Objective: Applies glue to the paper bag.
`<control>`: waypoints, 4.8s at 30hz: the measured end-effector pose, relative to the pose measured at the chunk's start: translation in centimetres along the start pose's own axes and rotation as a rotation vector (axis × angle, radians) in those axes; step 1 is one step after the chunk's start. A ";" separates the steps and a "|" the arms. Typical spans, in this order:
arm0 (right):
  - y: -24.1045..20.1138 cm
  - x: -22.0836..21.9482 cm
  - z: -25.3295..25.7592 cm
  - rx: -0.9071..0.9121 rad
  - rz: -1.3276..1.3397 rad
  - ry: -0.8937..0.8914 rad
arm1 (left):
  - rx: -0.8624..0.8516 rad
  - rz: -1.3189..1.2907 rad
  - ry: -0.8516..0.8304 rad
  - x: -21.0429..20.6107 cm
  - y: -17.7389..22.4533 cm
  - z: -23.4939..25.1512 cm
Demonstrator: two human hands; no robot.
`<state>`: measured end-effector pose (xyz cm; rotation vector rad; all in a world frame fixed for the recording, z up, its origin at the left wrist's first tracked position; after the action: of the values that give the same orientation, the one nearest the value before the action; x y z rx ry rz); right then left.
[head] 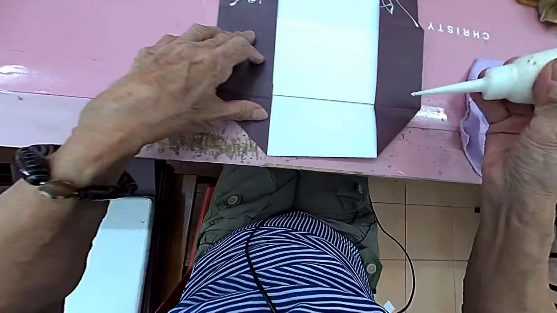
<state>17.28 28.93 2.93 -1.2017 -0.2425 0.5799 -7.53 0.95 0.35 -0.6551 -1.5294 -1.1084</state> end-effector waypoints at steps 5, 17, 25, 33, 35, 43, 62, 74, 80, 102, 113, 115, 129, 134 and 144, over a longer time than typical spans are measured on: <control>0.0 1.9 -1.8 0.004 -0.027 0.066 | 0.022 -0.007 -0.002 0.2 0.0 -0.1; 1.4 1.7 -1.6 0.032 -0.045 0.085 | 0.046 0.002 -0.017 0.2 -0.1 -0.1; 1.3 1.7 -1.9 0.075 -0.075 0.064 | 0.045 0.007 -0.008 0.1 -0.2 -0.1; 1.0 1.3 -3.2 0.066 -0.089 0.025 | 0.057 0.009 -0.013 0.1 -0.2 -0.1; 1.0 1.3 -3.6 0.054 -0.082 0.021 | 0.052 0.007 -0.015 0.1 -0.2 -0.1; 0.7 0.9 -5.2 0.036 -0.067 -0.047 | 0.074 -0.003 -0.038 0.2 -0.1 -0.1; 0.2 -0.2 -6.9 0.002 -0.048 -0.140 | 0.047 -0.018 -0.055 0.4 -0.3 0.0; 0.5 -3.4 -7.3 0.023 -0.019 -0.230 | 0.040 -0.046 -0.068 0.4 -0.8 -0.1; 0.6 -5.7 -7.7 0.024 -0.007 -0.297 | -0.010 -0.052 -0.046 0.3 -0.8 -0.1; 0.7 -11.8 -8.5 -0.049 0.053 -0.428 | -0.129 -0.105 0.111 -0.7 -0.9 -0.7; 0.0 -17.4 -4.1 0.081 0.102 -0.469 | -0.268 -0.207 0.084 -1.2 -3.2 -0.9; 0.3 -18.8 -4.2 0.115 0.117 -0.514 | -0.280 -0.219 0.092 -1.3 -3.2 -0.9; 1.1 -21.3 -4.7 0.196 0.052 -0.619 | -0.284 -0.226 0.105 -1.0 -3.0 -1.4; 0.9 -21.3 -4.6 0.218 0.018 -0.640 | -0.312 -0.251 0.089 -0.9 -3.0 -1.4; 0.6 -19.2 -4.9 0.234 -0.023 -0.643 | -0.340 -0.270 0.035 -0.9 -3.4 -1.1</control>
<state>3.50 14.72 3.01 -0.7569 -0.7101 0.9391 -9.76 -1.30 -1.52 -0.6634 -1.4399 -1.5991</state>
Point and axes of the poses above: each hand's wrist, its own z-axis towards the middle knuckle, its own x-axis out of the back of the hand, y = z × x, the point moved 4 cm from there along z, towards the middle knuckle, and after that the axes turned 2 degrees about x, right-handed, at the moved point
